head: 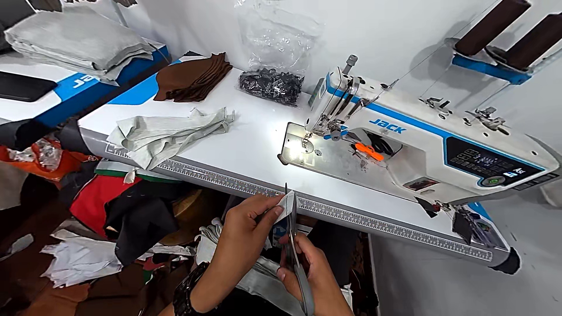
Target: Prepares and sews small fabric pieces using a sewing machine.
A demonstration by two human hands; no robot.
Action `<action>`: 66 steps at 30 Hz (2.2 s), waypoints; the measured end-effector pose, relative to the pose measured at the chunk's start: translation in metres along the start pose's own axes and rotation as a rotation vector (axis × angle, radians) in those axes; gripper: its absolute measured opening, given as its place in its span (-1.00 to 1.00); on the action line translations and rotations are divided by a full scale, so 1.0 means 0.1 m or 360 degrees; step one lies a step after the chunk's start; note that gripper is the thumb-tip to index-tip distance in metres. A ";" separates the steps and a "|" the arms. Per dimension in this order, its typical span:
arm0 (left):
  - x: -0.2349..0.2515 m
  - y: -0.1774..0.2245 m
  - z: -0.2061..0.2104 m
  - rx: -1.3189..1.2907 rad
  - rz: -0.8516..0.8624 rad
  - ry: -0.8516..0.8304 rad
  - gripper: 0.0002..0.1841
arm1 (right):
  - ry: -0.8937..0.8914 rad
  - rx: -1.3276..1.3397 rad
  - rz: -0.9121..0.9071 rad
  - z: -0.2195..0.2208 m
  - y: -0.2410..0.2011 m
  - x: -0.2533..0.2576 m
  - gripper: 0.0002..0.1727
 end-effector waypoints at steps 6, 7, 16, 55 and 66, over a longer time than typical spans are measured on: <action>0.01 -0.01 -0.01 -0.0041 -0.0040 -0.0009 -0.76 | 0.0110 -0.0087 -0.0029 -0.03 0.01 -0.01 -0.54; 0.02 -0.03 0.00 -0.0078 -0.0084 -0.0041 -0.76 | 0.0124 -0.0089 -0.0027 -0.03 0.02 -0.02 -0.56; 0.04 -0.21 0.08 -0.0312 -0.0392 -0.0244 -0.76 | 0.0084 -0.0016 0.0002 -0.03 0.06 0.01 -0.53; -1.06 -0.70 0.55 0.0002 -0.0203 -0.1681 -0.54 | 0.0551 -0.0997 0.0417 -1.24 0.50 -2.27 -0.80; -1.67 -1.08 1.16 -0.1881 -0.1519 -0.1574 -0.10 | 0.0386 0.0673 0.0297 -0.57 -0.30 -0.99 -0.60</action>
Point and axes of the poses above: each hand's wrist, its own x-axis towards the middle knuckle, its own z-axis out of the palm, y = z × x, the point moved 9 cm from there along x, towards the middle knuckle, and after that the axes turned 8 degrees about -z, right-handed, at the moved point
